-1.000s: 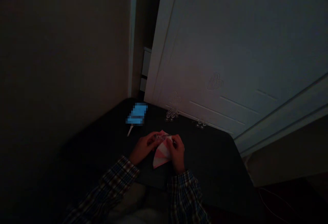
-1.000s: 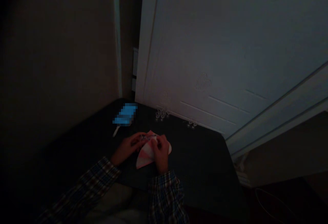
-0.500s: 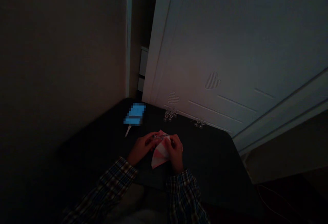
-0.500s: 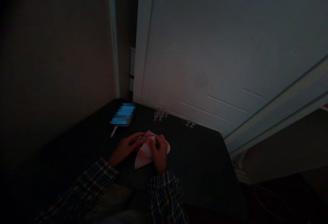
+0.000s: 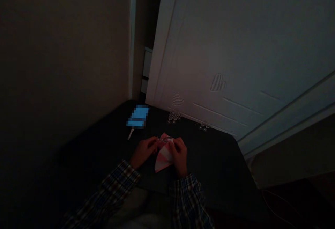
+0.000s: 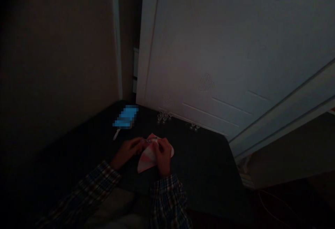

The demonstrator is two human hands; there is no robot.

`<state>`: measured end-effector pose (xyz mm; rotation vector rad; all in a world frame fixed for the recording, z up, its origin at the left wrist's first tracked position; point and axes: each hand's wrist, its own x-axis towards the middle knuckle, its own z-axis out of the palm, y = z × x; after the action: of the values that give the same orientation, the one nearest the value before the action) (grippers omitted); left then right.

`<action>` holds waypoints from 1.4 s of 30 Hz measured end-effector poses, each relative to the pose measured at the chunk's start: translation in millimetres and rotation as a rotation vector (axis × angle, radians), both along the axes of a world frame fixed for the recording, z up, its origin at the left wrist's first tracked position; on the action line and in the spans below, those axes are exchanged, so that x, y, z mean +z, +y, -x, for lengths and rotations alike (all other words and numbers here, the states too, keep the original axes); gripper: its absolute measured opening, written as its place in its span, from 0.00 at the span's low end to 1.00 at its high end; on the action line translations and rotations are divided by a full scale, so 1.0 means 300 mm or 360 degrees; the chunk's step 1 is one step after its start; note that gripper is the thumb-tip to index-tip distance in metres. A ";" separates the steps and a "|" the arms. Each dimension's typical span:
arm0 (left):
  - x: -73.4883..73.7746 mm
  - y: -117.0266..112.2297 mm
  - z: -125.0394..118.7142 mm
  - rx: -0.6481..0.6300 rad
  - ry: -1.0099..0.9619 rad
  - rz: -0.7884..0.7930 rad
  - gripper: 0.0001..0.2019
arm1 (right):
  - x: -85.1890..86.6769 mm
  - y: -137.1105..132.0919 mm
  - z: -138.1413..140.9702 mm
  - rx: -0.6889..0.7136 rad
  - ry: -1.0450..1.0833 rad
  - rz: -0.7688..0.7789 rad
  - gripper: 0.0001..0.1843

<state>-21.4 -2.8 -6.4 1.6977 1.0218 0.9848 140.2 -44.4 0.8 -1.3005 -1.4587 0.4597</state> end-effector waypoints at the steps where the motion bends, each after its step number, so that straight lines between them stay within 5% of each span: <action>1: 0.001 0.000 0.001 0.0000 0.0007 0.0002 0.18 | -0.001 0.000 0.000 0.0000 0.0003 0.0007 0.10; 42: 0.013 -0.007 0.000 0.0005 -0.0100 0.0097 0.22 | -0.006 0.006 -0.002 0.0007 0.0081 0.0040 0.11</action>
<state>-21.6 -5.0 -2.3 1.6063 1.0037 0.9931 140.7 -42.8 -1.1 -1.2967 -1.4177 0.5120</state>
